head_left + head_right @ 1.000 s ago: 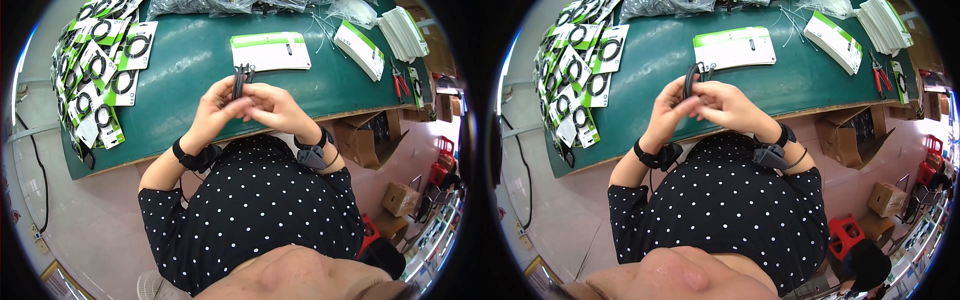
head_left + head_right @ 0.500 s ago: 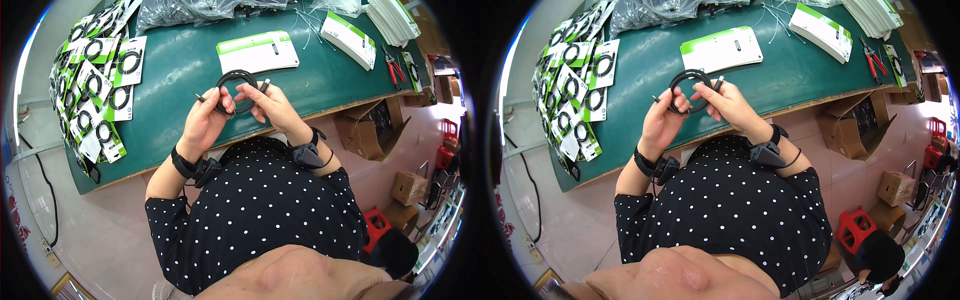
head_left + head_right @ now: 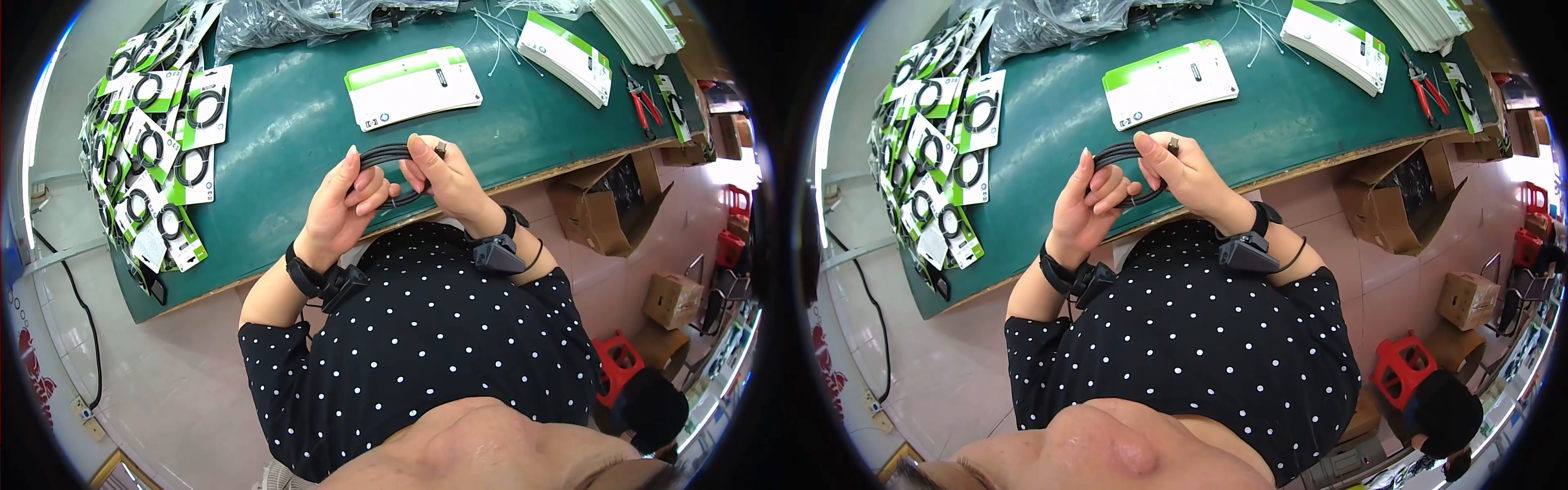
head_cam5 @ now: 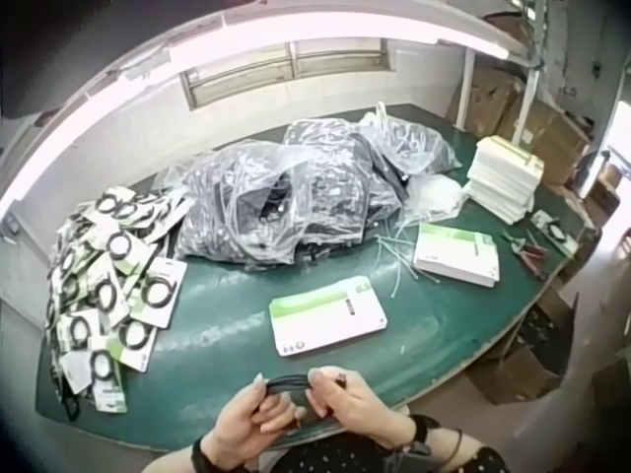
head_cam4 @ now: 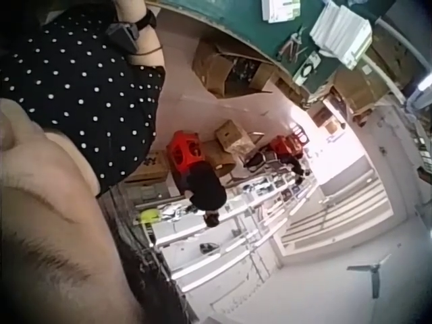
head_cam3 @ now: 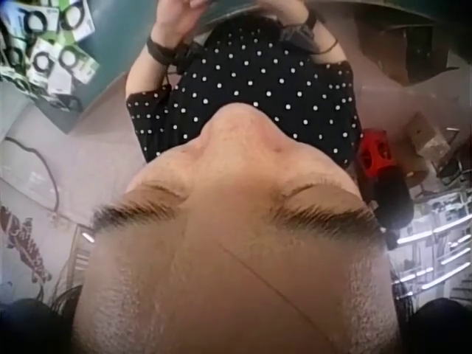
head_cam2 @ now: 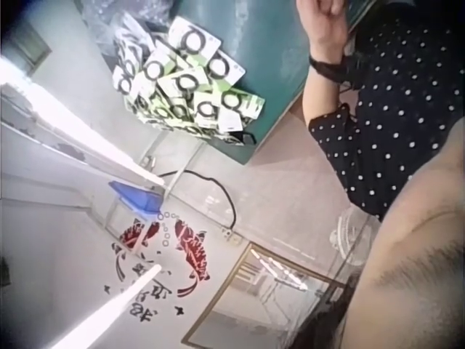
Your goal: The person picks up a packaged cable, threads a zip tie through the cardboard backing, and then secures a loose cable to the backing by tightening the zip tie.
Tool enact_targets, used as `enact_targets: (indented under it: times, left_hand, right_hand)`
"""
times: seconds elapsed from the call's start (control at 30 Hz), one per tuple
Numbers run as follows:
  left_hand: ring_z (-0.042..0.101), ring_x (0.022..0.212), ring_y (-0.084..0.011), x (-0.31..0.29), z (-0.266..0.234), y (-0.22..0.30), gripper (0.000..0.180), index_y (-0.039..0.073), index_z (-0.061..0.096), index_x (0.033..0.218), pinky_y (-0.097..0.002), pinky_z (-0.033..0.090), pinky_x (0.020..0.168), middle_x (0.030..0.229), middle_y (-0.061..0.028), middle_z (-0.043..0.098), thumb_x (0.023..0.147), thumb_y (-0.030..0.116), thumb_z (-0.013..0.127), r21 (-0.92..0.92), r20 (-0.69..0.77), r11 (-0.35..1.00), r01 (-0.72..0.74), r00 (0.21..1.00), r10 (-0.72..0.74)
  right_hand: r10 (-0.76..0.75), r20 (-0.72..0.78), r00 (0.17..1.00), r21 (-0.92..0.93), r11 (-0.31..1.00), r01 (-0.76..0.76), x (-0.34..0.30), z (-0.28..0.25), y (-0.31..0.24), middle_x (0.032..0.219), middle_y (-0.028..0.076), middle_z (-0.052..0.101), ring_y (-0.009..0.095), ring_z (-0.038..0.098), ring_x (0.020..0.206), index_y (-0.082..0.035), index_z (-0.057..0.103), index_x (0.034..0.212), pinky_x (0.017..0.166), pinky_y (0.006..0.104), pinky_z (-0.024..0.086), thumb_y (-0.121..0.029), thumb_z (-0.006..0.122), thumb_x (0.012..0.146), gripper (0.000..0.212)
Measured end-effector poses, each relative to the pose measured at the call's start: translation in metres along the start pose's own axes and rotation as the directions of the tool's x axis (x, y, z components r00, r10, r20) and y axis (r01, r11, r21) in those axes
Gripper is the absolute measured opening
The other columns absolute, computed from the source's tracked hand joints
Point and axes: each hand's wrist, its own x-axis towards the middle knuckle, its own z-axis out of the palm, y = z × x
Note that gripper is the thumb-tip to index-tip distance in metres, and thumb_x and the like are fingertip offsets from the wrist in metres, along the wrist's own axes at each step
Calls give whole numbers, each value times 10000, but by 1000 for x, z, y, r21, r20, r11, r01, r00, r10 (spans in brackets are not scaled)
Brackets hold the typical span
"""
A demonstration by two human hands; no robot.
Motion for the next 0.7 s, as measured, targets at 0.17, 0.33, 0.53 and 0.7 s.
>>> enact_targets:
  times: [0.17, 0.33, 0.53, 0.7]
  left_hand:
    - [302, 488, -67, 6, 10, 12, 435, 129, 395, 684, -322, 423, 823, 535, 75, 289, 1020, 399, 335, 53, 28, 998, 41, 999, -42]
    - [294, 470, -65, 14, 8, 8, 435, 129, 403, 677, -312, 423, 804, 521, 79, 288, 1020, 387, 336, 29, -62, 1000, 6, 998, -4]
    - [300, 466, -65, 19, 4, 10, 433, 132, 399, 657, -300, 418, 767, 517, 75, 293, 1021, 361, 345, 35, -25, 998, 45, 999, -44]
    - [285, 449, -67, 23, 7, 10, 455, 134, 384, 619, -288, 401, 696, 505, 66, 300, 1021, 343, 349, 153, -57, 987, 39, 998, -31]
  right_hand:
    - [15, -4, 1000, -59, 998, -15, 4, 0, -16, 583, -17, 423, 53, 349, 529, -106, 413, 642, 473, 208, 252, -453, 463, 970, 481]
    - [30, -53, 998, 53, 998, -27, 9, -2, -11, 581, -15, 427, 54, 359, 523, -87, 440, 650, 479, 211, 277, -400, 450, 988, 461]
    - [-14, -53, 999, -41, 999, 12, 10, -8, -8, 581, -14, 444, 60, 399, 531, -58, 484, 658, 497, 217, 323, -344, 442, 999, 447]
    - [-89, 12, 996, -106, 990, 89, 7, -14, -2, 592, -8, 464, 64, 424, 542, -38, 499, 669, 511, 221, 339, -327, 454, 996, 438]
